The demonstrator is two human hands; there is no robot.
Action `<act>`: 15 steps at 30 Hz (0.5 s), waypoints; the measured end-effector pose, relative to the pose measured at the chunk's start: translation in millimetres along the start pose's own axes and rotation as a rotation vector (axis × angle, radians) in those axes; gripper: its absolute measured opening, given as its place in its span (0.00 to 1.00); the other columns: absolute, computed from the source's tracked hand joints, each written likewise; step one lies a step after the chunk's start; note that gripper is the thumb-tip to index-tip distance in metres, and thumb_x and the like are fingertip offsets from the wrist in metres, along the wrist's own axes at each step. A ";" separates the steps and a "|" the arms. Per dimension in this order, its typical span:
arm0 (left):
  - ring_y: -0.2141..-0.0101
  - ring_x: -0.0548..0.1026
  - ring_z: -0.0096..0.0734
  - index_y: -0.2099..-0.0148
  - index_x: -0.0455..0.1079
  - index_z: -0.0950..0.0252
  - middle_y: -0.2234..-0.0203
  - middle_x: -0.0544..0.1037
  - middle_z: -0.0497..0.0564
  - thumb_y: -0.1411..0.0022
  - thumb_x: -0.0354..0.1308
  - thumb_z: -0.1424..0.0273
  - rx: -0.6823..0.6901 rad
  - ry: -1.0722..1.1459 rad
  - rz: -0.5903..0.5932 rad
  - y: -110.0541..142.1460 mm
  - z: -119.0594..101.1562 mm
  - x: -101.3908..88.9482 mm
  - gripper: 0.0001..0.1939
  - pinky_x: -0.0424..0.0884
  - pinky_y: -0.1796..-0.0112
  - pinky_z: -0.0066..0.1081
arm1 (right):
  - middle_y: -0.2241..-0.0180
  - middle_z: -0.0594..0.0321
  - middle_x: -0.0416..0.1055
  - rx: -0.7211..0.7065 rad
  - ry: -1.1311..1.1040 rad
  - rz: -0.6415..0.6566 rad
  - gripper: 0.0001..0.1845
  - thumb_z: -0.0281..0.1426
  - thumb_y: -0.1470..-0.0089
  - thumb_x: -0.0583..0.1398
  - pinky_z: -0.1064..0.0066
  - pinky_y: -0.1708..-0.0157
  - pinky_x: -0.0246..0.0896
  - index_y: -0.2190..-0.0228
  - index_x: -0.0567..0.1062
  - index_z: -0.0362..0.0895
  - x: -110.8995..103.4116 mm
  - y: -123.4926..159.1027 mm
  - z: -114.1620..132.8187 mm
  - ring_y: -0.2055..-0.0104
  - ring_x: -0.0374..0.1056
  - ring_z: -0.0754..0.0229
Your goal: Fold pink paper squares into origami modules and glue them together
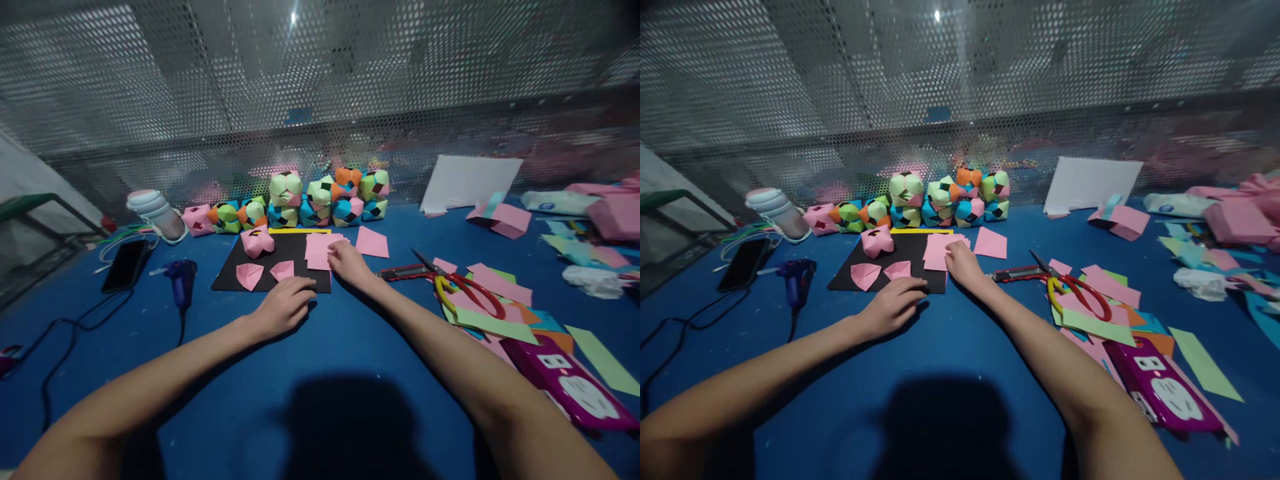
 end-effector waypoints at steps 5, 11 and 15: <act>0.51 0.68 0.42 0.55 0.67 0.67 0.52 0.70 0.62 0.39 0.47 0.75 -0.022 -0.020 0.046 -17.2 4.8 19.5 0.12 0.68 0.52 0.45 | 0.47 0.46 0.63 -0.046 0.154 0.165 0.17 0.27 0.48 0.57 0.61 0.51 0.57 0.54 0.70 0.38 -3.8 -22.6 1.8 0.46 0.59 0.49; 0.52 0.69 0.45 0.55 0.68 0.67 0.53 0.71 0.62 0.37 0.48 0.62 -0.147 -0.089 0.185 -22.8 11.8 32.2 0.16 0.67 0.53 0.47 | 0.53 0.56 0.66 -0.063 0.299 0.330 0.17 0.36 0.42 0.56 0.61 0.57 0.66 0.53 0.68 0.42 -2.7 -52.9 1.7 0.56 0.67 0.58; 0.51 0.68 0.46 0.53 0.67 0.68 0.52 0.70 0.62 0.37 0.48 0.62 -0.149 -0.105 0.180 -18.7 12.4 36.2 0.16 0.65 0.51 0.47 | 0.55 0.51 0.68 -0.082 0.348 0.271 0.12 0.31 0.41 0.54 0.61 0.57 0.63 0.58 0.71 0.39 3.1 -48.4 2.7 0.55 0.66 0.55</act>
Point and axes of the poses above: each hand's wrist, its own y-axis away from the middle knuckle, its own x-axis out of the palm, z = x × y, the point moved 3 cm from there along -y, towards the middle knuckle
